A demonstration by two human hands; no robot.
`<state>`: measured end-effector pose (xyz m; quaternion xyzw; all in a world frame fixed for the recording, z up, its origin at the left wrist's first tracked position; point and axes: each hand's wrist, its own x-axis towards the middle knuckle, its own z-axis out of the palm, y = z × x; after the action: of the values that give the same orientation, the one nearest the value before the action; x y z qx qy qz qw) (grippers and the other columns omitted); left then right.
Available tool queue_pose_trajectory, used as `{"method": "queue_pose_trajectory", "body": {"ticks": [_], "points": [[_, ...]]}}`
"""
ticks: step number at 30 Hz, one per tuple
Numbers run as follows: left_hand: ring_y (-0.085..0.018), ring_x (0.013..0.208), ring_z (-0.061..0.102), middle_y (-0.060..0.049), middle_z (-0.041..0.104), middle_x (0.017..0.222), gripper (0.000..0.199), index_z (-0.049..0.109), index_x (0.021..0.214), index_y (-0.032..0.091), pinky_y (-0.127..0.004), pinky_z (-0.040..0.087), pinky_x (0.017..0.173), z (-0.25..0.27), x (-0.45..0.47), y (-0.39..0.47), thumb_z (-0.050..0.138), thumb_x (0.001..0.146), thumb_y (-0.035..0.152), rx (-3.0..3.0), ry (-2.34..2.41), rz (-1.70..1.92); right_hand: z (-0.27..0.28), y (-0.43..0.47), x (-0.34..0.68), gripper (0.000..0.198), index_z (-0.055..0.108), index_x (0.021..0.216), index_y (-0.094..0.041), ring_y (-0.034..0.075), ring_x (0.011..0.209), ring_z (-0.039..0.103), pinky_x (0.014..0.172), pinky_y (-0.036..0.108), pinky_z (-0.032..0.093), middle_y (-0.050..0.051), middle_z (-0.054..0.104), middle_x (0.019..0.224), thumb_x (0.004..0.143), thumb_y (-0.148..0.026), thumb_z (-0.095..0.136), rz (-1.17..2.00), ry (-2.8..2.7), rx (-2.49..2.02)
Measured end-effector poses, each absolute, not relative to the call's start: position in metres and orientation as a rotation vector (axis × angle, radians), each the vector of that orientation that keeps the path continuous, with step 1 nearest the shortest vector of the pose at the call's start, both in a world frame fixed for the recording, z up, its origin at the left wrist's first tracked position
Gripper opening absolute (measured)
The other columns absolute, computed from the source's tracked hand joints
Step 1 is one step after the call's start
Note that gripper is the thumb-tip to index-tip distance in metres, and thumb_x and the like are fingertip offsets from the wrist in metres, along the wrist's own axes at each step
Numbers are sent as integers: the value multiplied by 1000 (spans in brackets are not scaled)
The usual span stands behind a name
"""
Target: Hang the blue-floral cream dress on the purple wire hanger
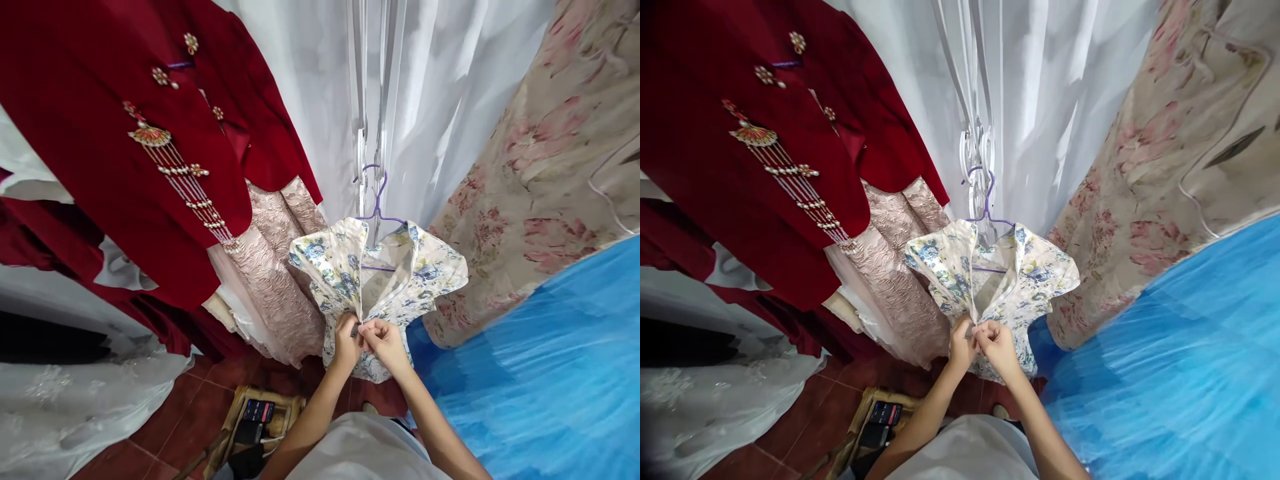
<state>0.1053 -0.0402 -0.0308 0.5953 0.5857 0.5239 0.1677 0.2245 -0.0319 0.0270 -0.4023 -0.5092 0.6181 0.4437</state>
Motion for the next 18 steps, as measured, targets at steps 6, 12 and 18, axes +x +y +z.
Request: {"method": "queue_pose_trajectory", "body": {"ticks": [6,12,18], "points": [[-23,76,57,-5,61,71,24,53,67,23,-35,44,76,-29,104,-41,56,89,32,1758,1601,1377,75,-12,221,34,62,64,-18,11,37,42,40,24,33,0,59,45,77,-48,72,1325,-1143,-975],[-17,70,54,-1,56,66,30,49,64,20,-29,40,71,-37,114,-48,57,91,29,1834,1559,1438,159,40,215,27,66,64,-17,8,36,39,38,23,31,-2,60,46,75,-40,75,1134,-1113,-786],[-18,77,60,-4,62,76,23,61,76,17,-29,47,75,-29,124,-54,59,95,30,1798,1467,1522,185,52,210,26,68,71,-17,8,35,40,38,22,30,-3,59,46,77,-41,75,1110,-1143,-643]]}}
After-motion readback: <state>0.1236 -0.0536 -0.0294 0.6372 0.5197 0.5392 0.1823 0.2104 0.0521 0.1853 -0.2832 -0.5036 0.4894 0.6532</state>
